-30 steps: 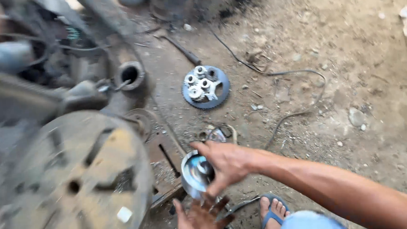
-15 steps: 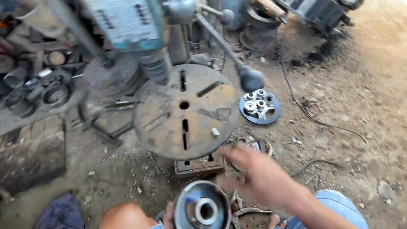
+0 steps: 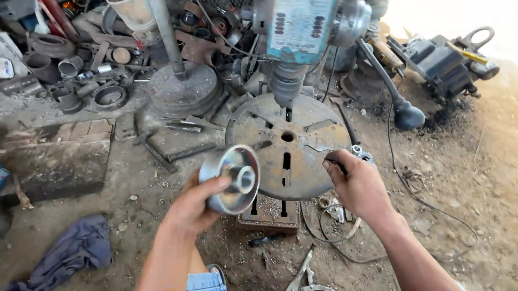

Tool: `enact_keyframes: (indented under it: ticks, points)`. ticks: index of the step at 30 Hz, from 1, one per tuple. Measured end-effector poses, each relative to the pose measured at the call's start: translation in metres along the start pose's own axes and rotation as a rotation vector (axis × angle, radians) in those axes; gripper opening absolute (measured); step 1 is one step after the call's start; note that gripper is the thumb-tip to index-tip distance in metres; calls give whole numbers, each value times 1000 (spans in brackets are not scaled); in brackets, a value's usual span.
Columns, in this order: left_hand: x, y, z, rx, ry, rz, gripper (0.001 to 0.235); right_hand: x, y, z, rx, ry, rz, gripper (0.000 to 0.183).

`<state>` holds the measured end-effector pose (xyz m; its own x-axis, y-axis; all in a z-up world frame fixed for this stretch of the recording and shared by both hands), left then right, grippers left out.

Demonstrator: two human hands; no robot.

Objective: Assembling and inspecting small metal gears and bushings on a workshop floor.

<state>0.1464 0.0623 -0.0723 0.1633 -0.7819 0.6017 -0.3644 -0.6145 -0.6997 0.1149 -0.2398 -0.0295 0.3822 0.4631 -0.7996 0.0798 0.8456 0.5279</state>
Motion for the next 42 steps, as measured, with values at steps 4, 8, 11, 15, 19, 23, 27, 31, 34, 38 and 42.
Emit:
enact_keyframes:
  ticks: [4, 8, 11, 15, 19, 23, 27, 31, 34, 38, 42]
  points:
    - [47, -33, 22, 61, 125, 343, 41, -14, 15, -11, 64, 14, 151, 15]
    - [88, -40, 42, 15, 142, 623, 59, -22, 25, -20, 115, 22, 253, 16]
    - [103, -43, 46, -38, 160, 1080, 86, -14, 24, -19, 151, 104, 259, 18]
    - [119, -52, 31, 31, 221, 1321, 87, -16, 27, -22, 114, 72, 383, 26]
    - [113, -32, 48, 259, 703, 1465, 109, -18, 30, -25, 74, 40, 438, 26]
    - [104, -29, 43, 375, 707, 1304, 71, -21, 46, -27, -12, 20, 460, 19]
    - [100, -25, 46, 433, 726, 923, 60, -27, 69, -23, -134, -8, 355, 15]
    - [99, -20, 52, 468, 723, 811, 47, -32, 89, -18, -141, -40, 398, 15]
    - [94, -20, 57, 369, 643, 792, 48, -35, 104, -13, -248, -41, 347, 22]
    - [93, -19, 59, 371, 630, 784, 45, -39, 119, -11, -369, -94, 303, 21]
    - [94, -18, 58, 378, 626, 827, 43, -34, 123, -10, -499, -117, 222, 21]
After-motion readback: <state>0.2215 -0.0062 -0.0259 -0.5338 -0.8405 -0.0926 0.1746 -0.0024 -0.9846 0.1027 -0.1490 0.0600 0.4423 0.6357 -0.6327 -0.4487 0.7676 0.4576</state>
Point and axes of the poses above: each hand's wrist, its own z-axis towards the middle knuckle, its own x-axis out of the palm, y = z × x, the point moved 7 cm from there along z, towards the middle knuckle, and after that the axes turned 6 degrees about -y, right-handed, at the moved point
